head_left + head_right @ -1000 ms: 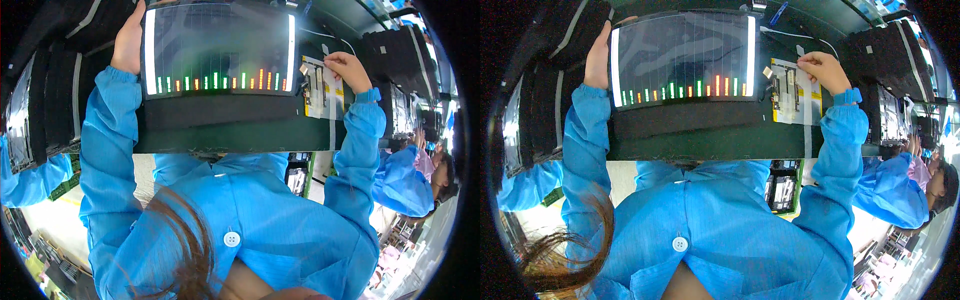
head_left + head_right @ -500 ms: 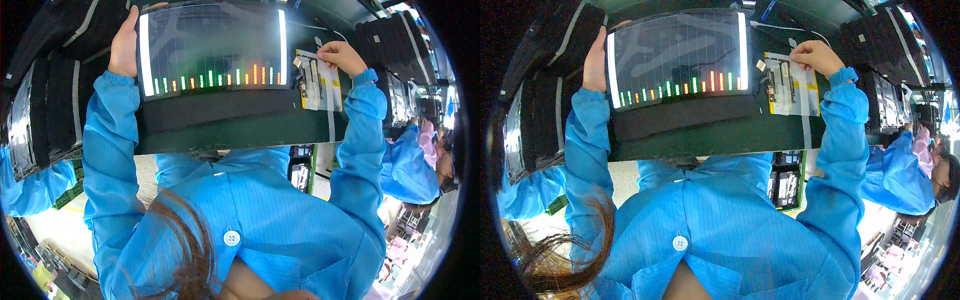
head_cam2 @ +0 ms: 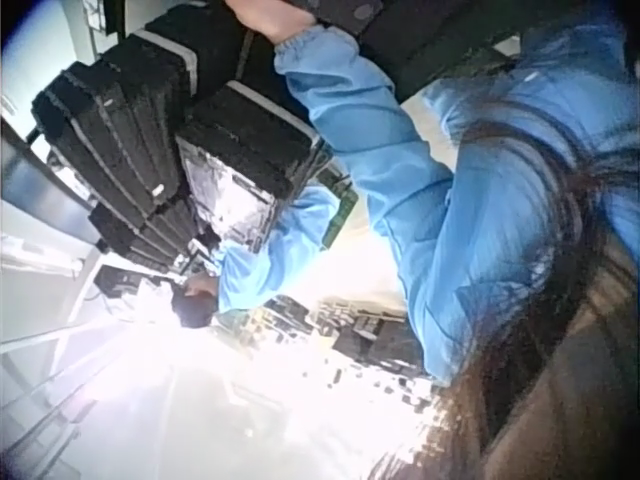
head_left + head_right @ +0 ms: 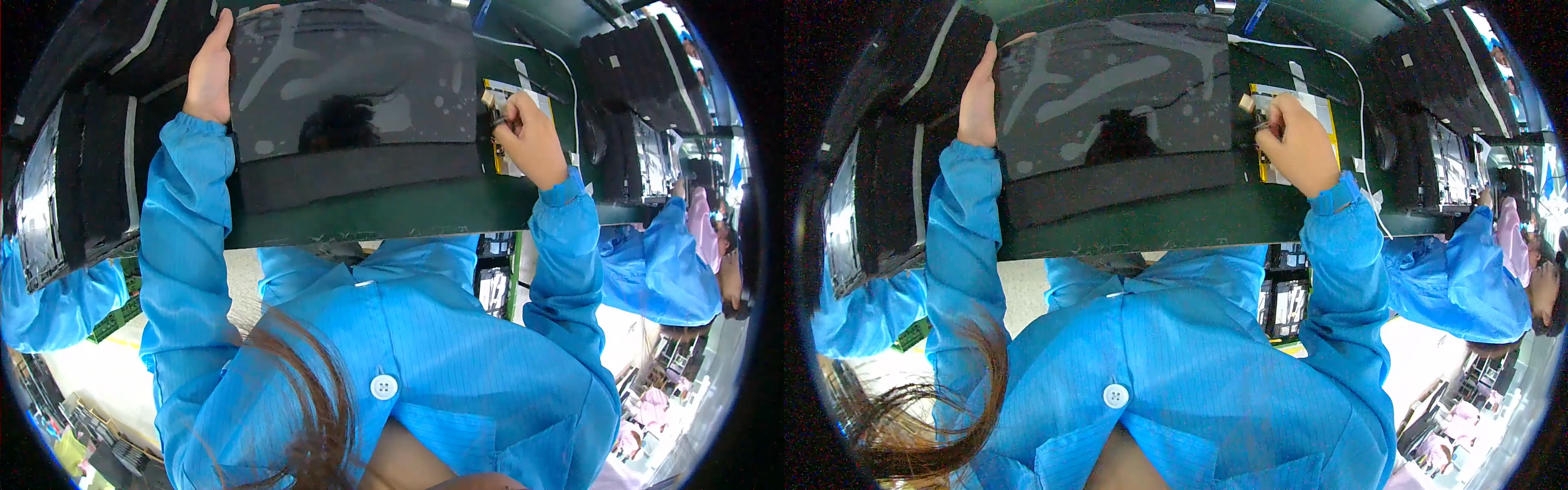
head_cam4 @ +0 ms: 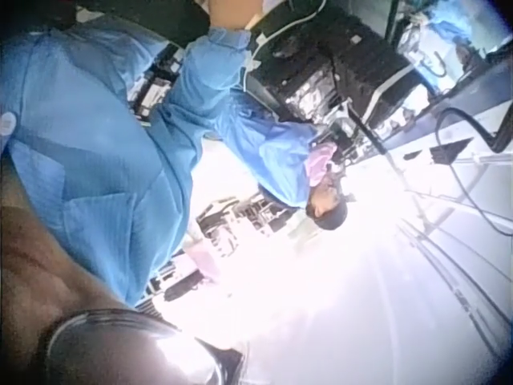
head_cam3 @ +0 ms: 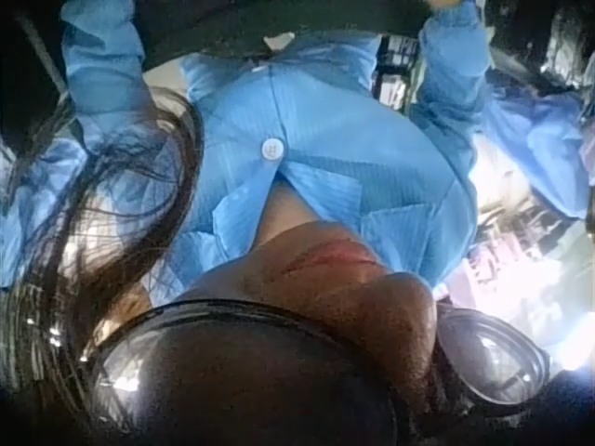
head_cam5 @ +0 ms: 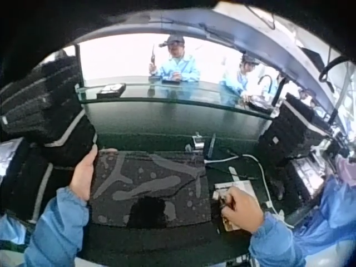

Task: The person assembles tablet components on a production line, connecting a screen and ribbon cable to a tablet case, then securing the components with an electric screwdriver.

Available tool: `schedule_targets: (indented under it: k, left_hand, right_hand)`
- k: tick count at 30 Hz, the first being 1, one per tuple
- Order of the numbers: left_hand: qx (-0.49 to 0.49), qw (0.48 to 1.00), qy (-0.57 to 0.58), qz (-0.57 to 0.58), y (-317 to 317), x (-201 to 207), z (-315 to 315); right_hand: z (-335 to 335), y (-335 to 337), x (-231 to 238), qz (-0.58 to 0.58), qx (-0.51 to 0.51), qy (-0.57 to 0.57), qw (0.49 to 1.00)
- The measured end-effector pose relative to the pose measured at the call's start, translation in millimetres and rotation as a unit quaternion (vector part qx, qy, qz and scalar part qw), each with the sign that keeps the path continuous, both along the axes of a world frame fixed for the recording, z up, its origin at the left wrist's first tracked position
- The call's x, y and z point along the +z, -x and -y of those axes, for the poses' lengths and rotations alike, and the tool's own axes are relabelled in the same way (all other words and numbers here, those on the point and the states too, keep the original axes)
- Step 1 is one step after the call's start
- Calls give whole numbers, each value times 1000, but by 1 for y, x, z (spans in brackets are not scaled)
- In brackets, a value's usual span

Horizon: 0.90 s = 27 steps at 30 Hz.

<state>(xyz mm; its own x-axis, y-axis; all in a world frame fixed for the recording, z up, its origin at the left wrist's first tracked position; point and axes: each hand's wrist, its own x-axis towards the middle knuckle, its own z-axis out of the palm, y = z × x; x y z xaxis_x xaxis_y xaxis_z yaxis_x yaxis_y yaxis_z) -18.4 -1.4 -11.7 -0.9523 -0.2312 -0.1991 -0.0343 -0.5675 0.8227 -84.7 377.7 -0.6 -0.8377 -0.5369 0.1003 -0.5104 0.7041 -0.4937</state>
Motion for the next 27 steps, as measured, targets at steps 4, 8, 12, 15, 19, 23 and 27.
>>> schedule_targets:
  k: [4,8,12,15,19,23,27]
  left_hand:
    - [-41,998,-45,-14,2,-7,14]
    - [-38,999,-11,-34,-6,4,0]
    - [-49,997,-39,-41,-3,4,-2]
    - [-37,999,-14,-33,-4,9,-10]
    - [-22,999,18,-26,-8,11,-11]
    - [8,993,97,-72,-30,34,-22]
    - [94,882,388,-249,-104,74,-70]
  right_hand:
    - [-1,13,-4,53,0,23,998]
    - [8,16,3,54,0,-17,998]
    - [13,20,7,65,4,-56,996]
    - [19,19,6,54,-9,-88,995]
    - [30,17,12,42,-37,-141,988]
    - [20,15,9,17,-32,-94,995]
    - [-21,5,31,-247,-97,-3,964]
